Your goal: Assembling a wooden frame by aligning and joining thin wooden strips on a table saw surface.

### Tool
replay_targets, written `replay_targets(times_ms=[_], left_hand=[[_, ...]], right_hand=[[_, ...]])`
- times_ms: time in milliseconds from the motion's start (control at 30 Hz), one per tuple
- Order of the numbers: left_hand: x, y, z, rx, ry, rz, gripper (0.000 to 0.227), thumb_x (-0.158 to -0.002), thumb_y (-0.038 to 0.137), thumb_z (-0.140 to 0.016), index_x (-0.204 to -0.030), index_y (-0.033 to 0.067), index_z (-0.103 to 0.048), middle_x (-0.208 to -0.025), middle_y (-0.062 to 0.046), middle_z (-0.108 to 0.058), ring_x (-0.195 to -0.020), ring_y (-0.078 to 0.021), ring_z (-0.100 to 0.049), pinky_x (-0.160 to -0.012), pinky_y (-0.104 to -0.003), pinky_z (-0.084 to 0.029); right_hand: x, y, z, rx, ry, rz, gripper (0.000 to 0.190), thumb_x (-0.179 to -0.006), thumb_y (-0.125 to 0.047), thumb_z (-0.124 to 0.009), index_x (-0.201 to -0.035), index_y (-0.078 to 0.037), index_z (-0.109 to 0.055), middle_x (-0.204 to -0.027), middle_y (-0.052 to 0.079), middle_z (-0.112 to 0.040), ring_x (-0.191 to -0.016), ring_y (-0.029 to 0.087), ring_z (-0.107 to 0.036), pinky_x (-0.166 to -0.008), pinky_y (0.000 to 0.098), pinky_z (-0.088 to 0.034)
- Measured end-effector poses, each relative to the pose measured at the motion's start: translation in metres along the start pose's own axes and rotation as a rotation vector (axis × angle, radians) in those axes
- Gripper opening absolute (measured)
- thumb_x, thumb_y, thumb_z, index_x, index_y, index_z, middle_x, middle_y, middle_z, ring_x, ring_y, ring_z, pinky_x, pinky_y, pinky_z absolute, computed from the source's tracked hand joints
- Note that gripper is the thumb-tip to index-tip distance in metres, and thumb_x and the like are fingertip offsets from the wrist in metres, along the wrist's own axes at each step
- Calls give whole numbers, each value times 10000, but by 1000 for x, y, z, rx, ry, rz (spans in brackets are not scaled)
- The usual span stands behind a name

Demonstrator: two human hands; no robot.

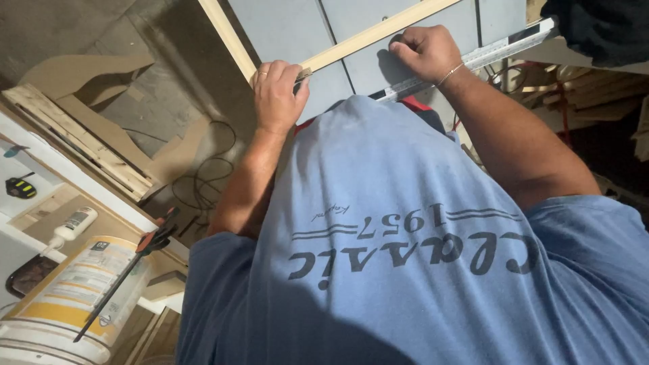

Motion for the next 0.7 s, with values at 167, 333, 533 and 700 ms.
replay_targets(times_ms=[167, 333, 533, 700], left_hand=[[0, -1, -1, -2, -3, 6, 148, -845, 196, -803, -938, 139, -703, -886, -22, -591, -862, -288, -565, -766, -430, -484], [0, 0, -1, 14, 4, 10, 124, -857, 190, -783, -921, 148, -685, -871, -18, -578, -859, -287, -559, -761, -425, -473], [2, 7, 5, 14, 32, 8, 122, -862, 201, -797, -924, 156, -702, -867, 0, -609, -848, -260, -573, -767, -410, -470], [7, 8, -17, 139, 137, -112, 136, -826, 264, -802, -869, 188, -698, -811, -39, -614, -816, -287, -649, -760, -434, -519]], right_hand=[[-1, 1, -1, 6, 0, 27, 344, -1108, -288, -723, -827, -95, -678, -701, 12, -594, -626, 169, -533, -537, 365, -381], [-1, -3, -1, 25, 3, 53, 354, -1114, -290, -717, -825, -90, -680, -698, 18, -597, -614, 178, -528, -532, 374, -378], [7, -2, -8, 11, 7, 45, 334, -1116, -304, -704, -855, -95, -703, -744, 30, -637, -644, 181, -579, -504, 361, -418], [6, -7, -22, -216, -81, -61, 327, -1026, -376, -633, -1028, -63, -725, -847, 255, -705, -807, 430, -700, -742, 526, -522]])
Point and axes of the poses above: each hand's wrist, its own x-axis away from the middle knuckle, its own z-axis out of the back of the hand, y = z × x, the point moved 7 cm from there along -x, towards the middle knuckle
